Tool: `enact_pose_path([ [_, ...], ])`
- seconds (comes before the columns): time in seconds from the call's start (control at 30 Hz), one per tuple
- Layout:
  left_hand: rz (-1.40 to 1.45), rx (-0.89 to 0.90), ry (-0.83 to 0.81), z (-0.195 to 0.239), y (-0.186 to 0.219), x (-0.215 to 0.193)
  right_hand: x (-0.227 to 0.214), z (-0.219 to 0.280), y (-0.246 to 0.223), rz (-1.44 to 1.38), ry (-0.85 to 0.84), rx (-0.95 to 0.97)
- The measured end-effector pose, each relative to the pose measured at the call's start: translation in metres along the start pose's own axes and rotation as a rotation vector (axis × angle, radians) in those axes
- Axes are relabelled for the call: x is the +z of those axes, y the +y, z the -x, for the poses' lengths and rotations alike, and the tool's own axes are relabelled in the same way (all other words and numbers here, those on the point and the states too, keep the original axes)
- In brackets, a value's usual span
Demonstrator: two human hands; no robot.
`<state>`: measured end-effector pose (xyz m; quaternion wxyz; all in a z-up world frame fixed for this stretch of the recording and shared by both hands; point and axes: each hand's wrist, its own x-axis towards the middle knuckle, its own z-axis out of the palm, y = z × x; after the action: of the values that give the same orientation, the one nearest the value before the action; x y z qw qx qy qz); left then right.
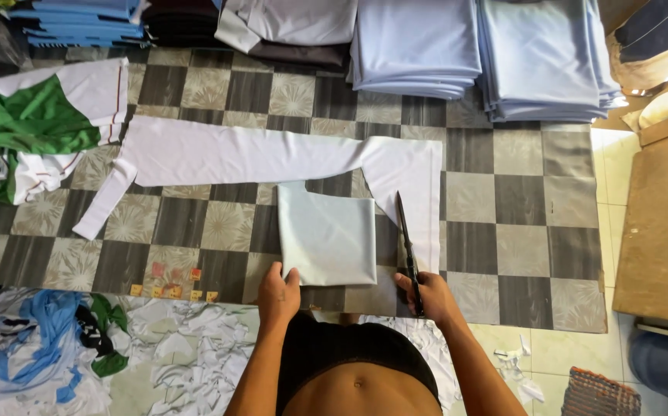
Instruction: Cutting garment patterns from layers of white fabric using large tailor scissors on a checkered table.
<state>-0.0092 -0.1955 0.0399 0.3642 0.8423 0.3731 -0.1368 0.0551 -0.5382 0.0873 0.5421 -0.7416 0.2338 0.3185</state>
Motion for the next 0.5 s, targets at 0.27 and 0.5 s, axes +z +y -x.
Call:
enact_pose_path([
  [0.27, 0.876, -0.241, 0.120, -0.010, 0.000, -0.021, -0.026, 0.027, -0.014, 0.203, 0.085, 0.015],
  [0.5, 0.973, -0.264, 0.185, -0.011, 0.023, -0.021, -0.104, 0.013, -0.002, 0.361, 0.403, 0.116],
])
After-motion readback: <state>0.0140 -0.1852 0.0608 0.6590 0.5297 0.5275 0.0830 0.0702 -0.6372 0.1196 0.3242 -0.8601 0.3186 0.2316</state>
